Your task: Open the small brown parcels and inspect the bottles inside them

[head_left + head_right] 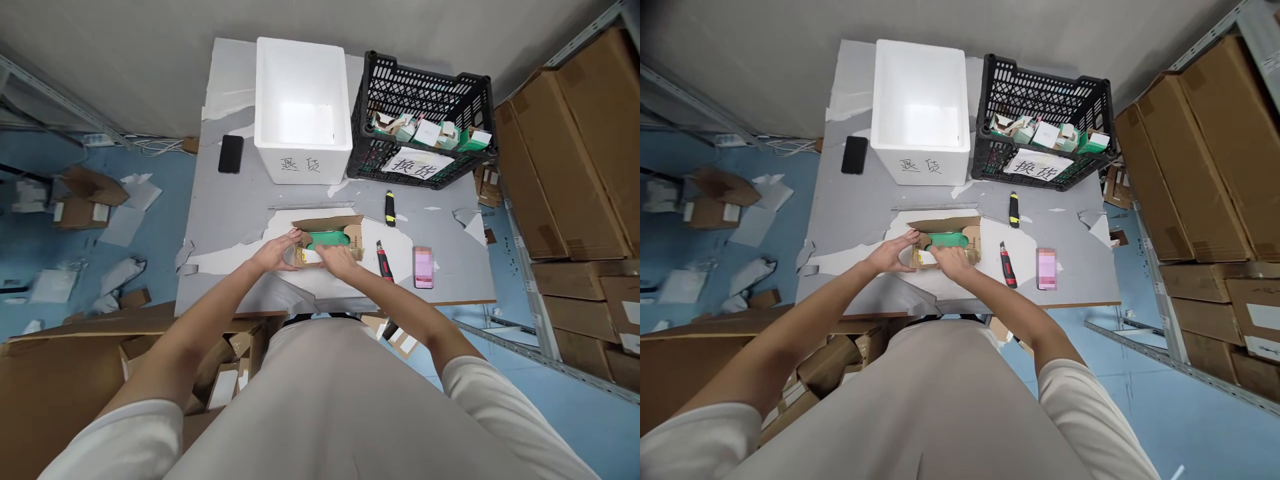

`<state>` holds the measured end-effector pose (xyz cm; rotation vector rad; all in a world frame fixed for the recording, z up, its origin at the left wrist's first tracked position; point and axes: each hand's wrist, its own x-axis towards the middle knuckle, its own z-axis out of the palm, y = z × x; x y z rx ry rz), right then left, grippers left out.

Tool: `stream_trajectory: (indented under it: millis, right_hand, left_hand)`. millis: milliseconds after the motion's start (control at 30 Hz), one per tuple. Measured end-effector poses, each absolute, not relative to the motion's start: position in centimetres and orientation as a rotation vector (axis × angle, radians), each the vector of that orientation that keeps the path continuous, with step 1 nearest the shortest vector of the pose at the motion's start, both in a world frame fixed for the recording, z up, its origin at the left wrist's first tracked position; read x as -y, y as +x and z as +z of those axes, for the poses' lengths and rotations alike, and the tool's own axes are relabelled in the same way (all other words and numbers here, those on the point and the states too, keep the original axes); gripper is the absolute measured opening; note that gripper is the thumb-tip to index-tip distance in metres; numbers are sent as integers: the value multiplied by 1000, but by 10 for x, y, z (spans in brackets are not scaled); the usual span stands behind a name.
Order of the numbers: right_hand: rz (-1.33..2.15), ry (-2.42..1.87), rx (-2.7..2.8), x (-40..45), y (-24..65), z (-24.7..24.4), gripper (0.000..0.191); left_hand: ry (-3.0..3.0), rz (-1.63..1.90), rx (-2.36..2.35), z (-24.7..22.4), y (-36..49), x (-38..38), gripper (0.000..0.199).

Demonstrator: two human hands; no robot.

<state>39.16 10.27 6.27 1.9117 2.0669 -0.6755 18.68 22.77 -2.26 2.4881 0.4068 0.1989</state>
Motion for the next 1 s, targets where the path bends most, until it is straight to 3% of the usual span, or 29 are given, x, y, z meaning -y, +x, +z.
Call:
stream_trajectory:
  millis: [67, 200, 333, 533, 600, 733, 800, 900, 1000]
  right_hand:
    - [-564, 1925, -2113, -89, 384, 62, 21]
    - [-370, 1913, -2265, -62, 378, 49, 37]
    - [-299, 1922, -2381, -31, 380, 17, 37]
    - [-361, 1961, -2452, 1, 378, -20, 61]
    - [-434, 2012, -2471, 0, 380, -9, 59]
    - [-717, 2207, -2375, -29, 403, 32, 42]
    - [-806, 2196, -2302, -54, 417, 49, 41]
    - [-677, 1902, -2243, -90, 430, 63, 36]
    - [-421, 1768, -2120, -101, 436, 70, 31]
  left_hand:
    - [2488, 201, -427, -23, 186, -231, 92]
    - [2505, 193, -476, -24, 188, -237, 89]
    - [2530, 173, -439, -25, 190, -237, 91]
    - [2600, -155, -414, 3, 184, -235, 90]
    - [2640, -215, -468, 20, 186, -228, 84]
    - [2724, -121, -742, 47, 214, -201, 44]
    - [2761, -151, -642, 53, 239, -189, 34]
    - [2791, -373, -321, 55, 272, -179, 28]
    - [2854, -501, -426, 58, 279, -177, 25]
